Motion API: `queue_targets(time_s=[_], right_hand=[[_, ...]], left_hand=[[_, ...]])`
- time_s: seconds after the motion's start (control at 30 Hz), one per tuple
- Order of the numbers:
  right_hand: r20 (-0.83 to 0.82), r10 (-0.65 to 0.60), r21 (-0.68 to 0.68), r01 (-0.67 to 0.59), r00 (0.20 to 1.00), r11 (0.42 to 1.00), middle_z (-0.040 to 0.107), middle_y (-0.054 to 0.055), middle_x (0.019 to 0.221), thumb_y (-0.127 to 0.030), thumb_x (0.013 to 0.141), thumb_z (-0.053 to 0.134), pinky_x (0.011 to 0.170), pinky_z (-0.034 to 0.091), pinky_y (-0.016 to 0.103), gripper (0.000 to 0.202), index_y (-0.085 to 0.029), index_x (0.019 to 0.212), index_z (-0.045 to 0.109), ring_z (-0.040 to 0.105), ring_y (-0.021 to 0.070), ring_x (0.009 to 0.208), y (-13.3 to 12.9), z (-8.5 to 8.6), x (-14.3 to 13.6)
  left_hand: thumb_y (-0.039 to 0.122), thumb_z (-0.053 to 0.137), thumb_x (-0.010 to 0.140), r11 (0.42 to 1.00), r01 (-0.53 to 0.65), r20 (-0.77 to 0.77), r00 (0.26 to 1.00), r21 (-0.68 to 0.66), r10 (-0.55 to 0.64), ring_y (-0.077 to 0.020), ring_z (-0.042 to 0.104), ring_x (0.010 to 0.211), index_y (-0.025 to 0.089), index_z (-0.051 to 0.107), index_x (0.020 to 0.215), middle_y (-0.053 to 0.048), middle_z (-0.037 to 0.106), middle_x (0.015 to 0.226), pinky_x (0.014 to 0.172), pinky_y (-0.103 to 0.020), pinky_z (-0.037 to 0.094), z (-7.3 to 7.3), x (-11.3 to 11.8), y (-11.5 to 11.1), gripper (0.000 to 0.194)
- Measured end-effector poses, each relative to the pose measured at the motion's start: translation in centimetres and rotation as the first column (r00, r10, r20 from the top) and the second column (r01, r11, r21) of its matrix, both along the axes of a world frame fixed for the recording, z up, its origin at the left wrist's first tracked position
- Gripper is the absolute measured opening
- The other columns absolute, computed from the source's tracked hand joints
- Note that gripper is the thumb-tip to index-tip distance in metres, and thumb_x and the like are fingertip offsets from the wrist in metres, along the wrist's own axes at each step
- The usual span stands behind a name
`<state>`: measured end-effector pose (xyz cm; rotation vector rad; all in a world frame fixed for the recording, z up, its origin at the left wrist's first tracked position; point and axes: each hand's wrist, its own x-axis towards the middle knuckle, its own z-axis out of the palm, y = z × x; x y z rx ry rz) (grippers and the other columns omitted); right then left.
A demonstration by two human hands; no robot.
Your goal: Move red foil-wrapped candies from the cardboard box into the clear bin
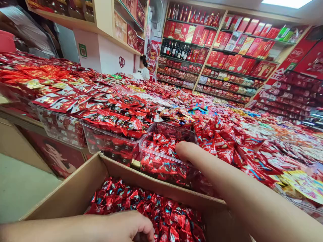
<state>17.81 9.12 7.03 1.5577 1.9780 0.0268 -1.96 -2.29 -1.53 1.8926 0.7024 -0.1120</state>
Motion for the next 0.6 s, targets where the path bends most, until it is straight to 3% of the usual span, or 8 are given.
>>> queue_targets(time_s=[0.23, 0.6], right_hand=[[0.07, -0.038, 0.045, 0.035, 0.997, 0.998, 0.057, 0.005, 0.092, -0.024, 0.083, 0.048, 0.071, 0.046, 0.032, 0.017, -0.011, 0.09, 0.056, 0.055, 0.015, 0.082, -0.3, -0.31, 0.16], [-0.052, 0.056, 0.08, -0.052, 0.997, 0.995, 0.06, 0.006, 0.089, -0.02, 0.079, 0.051, 0.069, 0.045, 0.03, 0.014, -0.011, 0.088, 0.057, 0.056, 0.0152, 0.081, 0.01, -0.52, -0.13]], left_hand=[[0.025, 0.046, 0.066, 0.993, 0.061, 0.002, 0.998, 0.101, -0.061, -0.0088, 0.051, 0.059, 0.023, 0.061, 0.083, 0.003, 0.059, 0.069, 0.048, -0.015, 0.033, 0.18, -0.1, 0.07, 0.022], [0.019, 0.048, 0.062, 0.958, 0.192, -0.012, 0.981, 0.214, -0.194, -0.0124, 0.052, 0.059, 0.022, 0.06, 0.092, -0.001, 0.063, 0.076, 0.051, -0.02, 0.034, 0.21, -0.28, 0.27, 0.032]])
